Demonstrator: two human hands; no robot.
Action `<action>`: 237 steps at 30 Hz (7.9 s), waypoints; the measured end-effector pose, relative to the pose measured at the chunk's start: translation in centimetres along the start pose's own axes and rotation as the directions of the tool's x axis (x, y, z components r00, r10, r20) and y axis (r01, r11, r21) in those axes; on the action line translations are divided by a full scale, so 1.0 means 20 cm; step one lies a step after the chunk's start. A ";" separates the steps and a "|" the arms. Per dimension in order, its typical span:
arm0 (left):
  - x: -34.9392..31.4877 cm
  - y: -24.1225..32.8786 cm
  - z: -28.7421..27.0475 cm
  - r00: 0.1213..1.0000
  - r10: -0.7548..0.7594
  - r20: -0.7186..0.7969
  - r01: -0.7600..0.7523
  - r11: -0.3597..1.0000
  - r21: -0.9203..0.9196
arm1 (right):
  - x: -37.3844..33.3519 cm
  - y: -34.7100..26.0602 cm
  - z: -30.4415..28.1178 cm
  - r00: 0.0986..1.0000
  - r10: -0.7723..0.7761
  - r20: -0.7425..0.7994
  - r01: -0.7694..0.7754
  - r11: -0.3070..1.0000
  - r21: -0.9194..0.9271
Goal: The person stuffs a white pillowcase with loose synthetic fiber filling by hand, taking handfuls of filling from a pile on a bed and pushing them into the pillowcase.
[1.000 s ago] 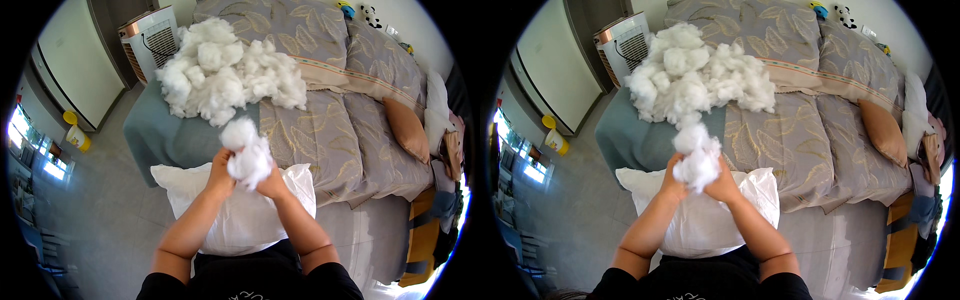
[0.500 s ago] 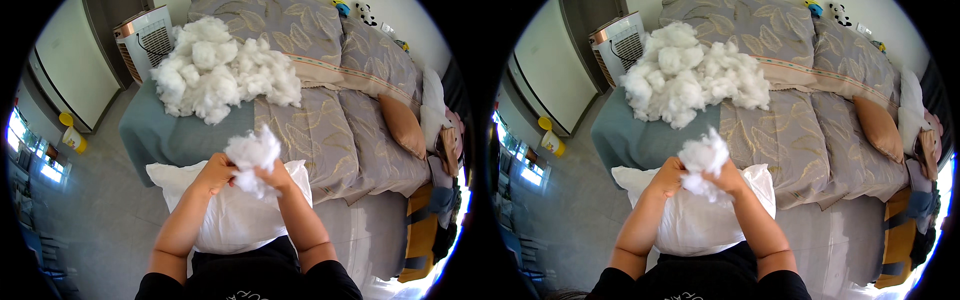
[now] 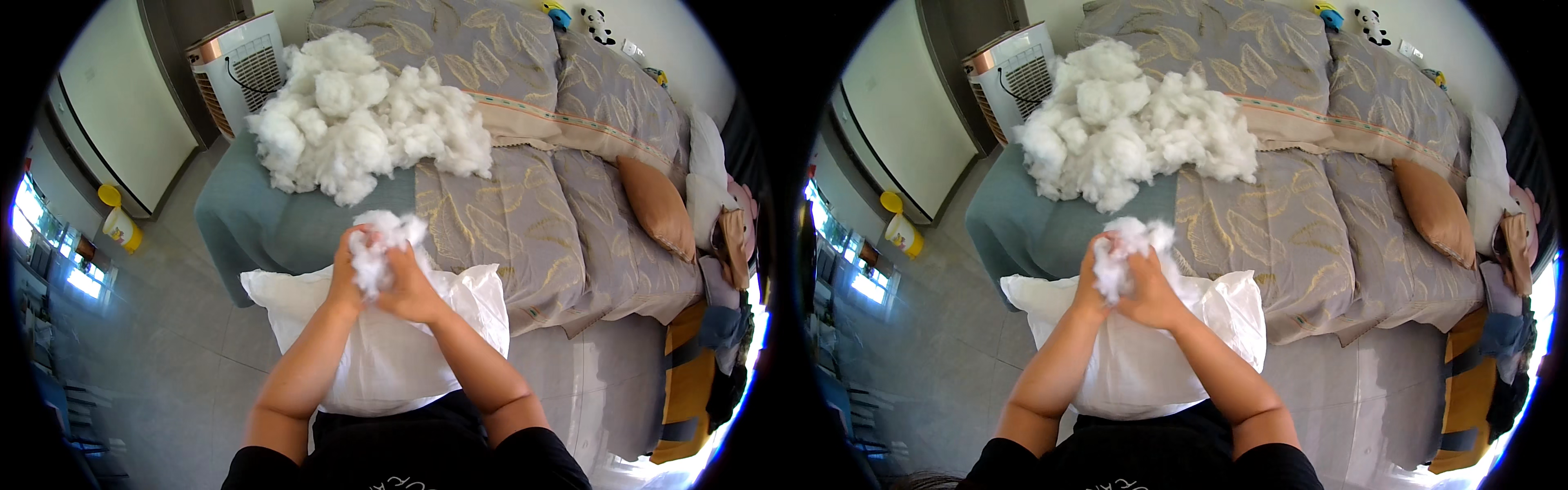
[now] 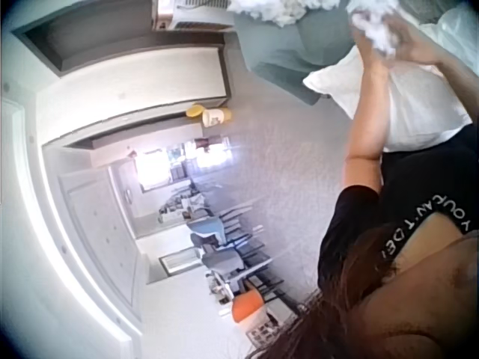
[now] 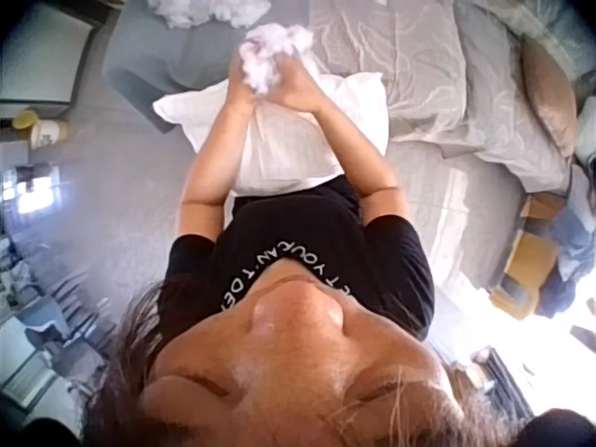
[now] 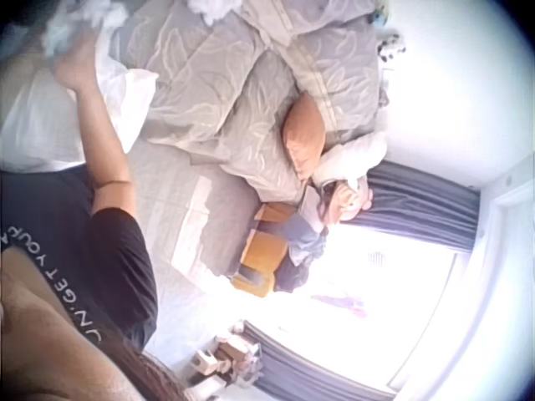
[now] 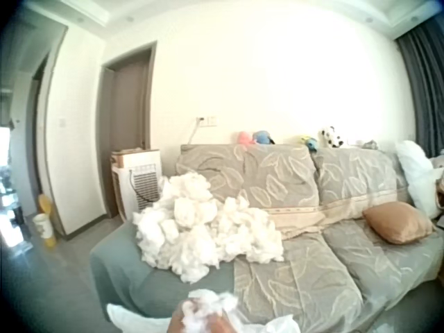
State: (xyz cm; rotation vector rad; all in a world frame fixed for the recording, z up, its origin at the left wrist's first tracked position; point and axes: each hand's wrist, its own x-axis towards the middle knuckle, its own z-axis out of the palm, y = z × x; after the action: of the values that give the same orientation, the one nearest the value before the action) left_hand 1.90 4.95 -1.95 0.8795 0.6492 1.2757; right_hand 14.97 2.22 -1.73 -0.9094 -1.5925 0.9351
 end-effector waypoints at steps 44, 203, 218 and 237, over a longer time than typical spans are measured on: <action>0.03 0.16 0.05 0.983 -0.088 -0.159 0.120 0.972 0.202 | 0.05 -0.06 -0.23 0.902 0.396 -0.172 -0.271 0.830 0.487; -0.54 0.42 0.16 0.605 -0.321 0.729 -0.788 -0.106 0.607 | -0.59 -0.15 -0.01 0.297 0.617 0.729 0.196 0.707 -0.679; -0.37 -0.66 0.26 0.543 -0.072 0.837 -0.833 0.084 0.548 | -2.22 1.55 -0.99 0.090 0.714 -0.694 -0.860 0.407 0.307; -0.14 -1.27 0.81 0.269 -0.719 0.640 -0.867 0.109 0.486 | -1.52 1.04 -0.88 0.222 0.540 -0.812 -0.256 0.836 0.486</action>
State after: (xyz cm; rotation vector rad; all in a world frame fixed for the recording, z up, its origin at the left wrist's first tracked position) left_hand 28.11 -2.33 -14.95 2.7883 0.1986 -0.3372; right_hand 39.74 -14.47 -29.40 -1.3687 -0.1603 0.6659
